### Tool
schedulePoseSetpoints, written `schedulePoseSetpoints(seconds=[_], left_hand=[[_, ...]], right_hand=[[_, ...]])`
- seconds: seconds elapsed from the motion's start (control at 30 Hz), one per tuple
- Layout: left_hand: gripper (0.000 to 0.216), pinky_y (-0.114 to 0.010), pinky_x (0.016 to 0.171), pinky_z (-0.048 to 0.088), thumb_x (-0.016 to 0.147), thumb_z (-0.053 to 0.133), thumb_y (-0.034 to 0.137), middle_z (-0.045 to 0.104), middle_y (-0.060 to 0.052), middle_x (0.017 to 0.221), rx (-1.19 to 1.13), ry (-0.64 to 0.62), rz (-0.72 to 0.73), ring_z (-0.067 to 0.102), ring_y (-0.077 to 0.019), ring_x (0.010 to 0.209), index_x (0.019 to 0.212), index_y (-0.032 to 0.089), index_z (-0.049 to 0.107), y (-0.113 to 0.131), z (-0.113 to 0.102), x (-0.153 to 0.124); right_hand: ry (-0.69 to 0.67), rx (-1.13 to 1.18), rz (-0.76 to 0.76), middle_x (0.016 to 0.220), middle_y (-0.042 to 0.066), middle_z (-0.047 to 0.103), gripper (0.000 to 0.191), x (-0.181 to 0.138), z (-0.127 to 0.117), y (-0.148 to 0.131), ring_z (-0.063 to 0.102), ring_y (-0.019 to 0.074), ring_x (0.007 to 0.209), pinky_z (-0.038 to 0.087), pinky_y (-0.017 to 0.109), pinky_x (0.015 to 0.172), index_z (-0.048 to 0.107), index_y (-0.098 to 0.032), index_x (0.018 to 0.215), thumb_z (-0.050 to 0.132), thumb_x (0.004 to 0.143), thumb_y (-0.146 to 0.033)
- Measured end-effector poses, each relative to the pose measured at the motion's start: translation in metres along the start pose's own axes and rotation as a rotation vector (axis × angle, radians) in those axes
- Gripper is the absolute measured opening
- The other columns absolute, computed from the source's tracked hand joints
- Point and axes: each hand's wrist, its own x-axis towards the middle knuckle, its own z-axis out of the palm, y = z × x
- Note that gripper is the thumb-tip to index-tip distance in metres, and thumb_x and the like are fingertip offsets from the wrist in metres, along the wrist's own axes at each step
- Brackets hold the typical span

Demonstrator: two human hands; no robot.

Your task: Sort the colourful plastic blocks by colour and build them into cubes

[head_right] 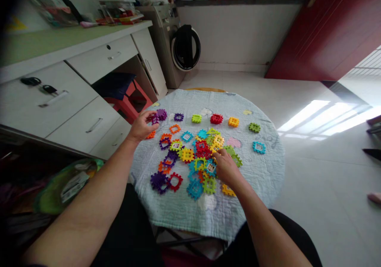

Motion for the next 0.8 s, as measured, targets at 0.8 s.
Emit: schedulePoseSetpoints(seconds=[0.8], left_hand=[[0.052,-0.028,0.089,0.046,0.057,0.057,0.017,0.061,-0.007,0.109,0.564,-0.435,0.079,0.059,-0.0218,0.099,0.108,0.016,0.063,-0.062,0.009,0.113]], right_hand=[[0.02,0.096,-0.172,0.13,0.012,0.048,0.047,0.0,0.024,-0.013,0.046,0.0229,0.121,0.039,0.04,0.104,0.059,-0.019,0.115,0.045,0.073,-0.003]])
